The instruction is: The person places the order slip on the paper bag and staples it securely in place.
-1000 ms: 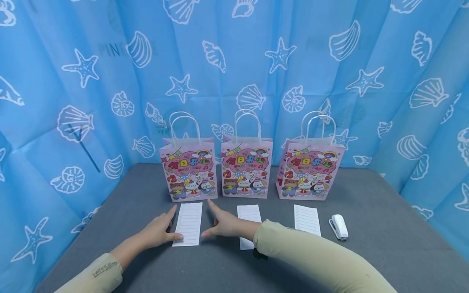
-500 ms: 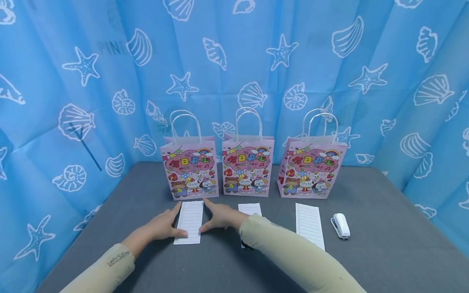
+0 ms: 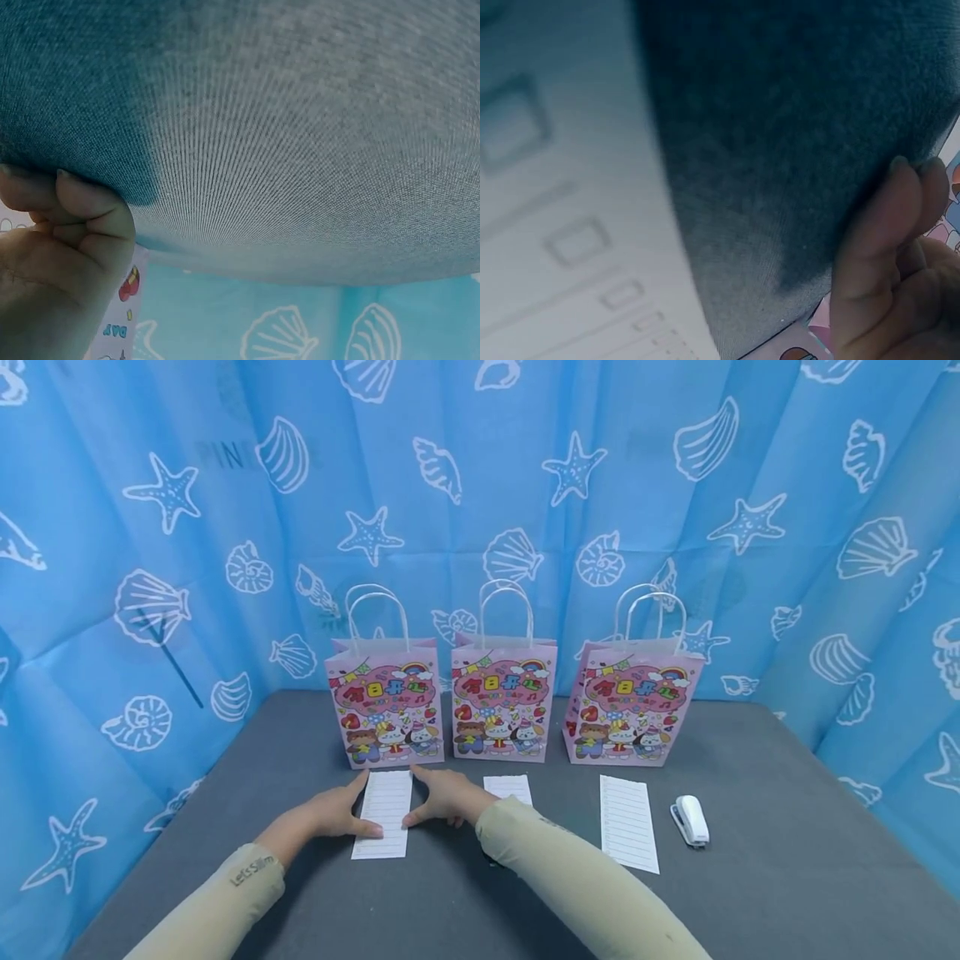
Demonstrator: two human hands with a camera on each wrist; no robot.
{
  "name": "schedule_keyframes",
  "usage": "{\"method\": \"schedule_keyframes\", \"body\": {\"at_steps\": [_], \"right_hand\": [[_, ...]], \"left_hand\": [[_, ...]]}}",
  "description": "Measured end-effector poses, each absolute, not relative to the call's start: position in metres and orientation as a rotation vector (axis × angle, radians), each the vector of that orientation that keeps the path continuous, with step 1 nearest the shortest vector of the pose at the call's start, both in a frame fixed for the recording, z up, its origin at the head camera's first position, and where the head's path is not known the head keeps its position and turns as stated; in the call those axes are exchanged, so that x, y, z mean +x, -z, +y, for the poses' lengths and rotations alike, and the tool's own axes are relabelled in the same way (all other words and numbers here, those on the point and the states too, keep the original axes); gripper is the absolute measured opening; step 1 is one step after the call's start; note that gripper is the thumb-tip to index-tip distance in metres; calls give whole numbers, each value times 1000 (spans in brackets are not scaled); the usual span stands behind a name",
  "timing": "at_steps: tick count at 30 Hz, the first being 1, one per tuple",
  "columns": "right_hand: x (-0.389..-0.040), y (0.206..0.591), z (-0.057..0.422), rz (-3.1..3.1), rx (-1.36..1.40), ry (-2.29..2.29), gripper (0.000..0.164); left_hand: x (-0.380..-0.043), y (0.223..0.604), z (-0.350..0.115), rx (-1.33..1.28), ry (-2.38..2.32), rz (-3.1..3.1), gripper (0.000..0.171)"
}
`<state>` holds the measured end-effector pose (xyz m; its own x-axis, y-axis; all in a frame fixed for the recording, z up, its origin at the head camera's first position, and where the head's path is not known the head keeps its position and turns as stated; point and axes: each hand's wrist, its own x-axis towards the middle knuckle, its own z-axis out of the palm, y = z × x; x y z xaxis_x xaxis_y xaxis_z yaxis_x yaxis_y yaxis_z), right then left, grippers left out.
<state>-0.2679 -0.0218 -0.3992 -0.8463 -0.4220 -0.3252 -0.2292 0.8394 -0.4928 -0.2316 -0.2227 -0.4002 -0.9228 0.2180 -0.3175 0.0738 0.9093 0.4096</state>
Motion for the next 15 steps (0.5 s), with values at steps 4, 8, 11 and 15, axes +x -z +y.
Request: {"method": "schedule_keyframes", "body": {"at_steps": [4, 8, 11, 15], "right_hand": [[-269, 400, -23, 2609, -474, 599, 91], [-270, 399, -24, 2611, -461, 603, 90], [-270, 397, -25, 2605, -458, 596, 87], [-267, 394, -26, 2620, -468, 579, 81]], "left_hand": [[-232, 401, -222, 197, -539, 2711, 112], [-234, 402, -221, 182, -525, 2716, 112], [-234, 403, -221, 173, -518, 2714, 111], [-234, 404, -221, 151, -508, 2711, 109]]}}
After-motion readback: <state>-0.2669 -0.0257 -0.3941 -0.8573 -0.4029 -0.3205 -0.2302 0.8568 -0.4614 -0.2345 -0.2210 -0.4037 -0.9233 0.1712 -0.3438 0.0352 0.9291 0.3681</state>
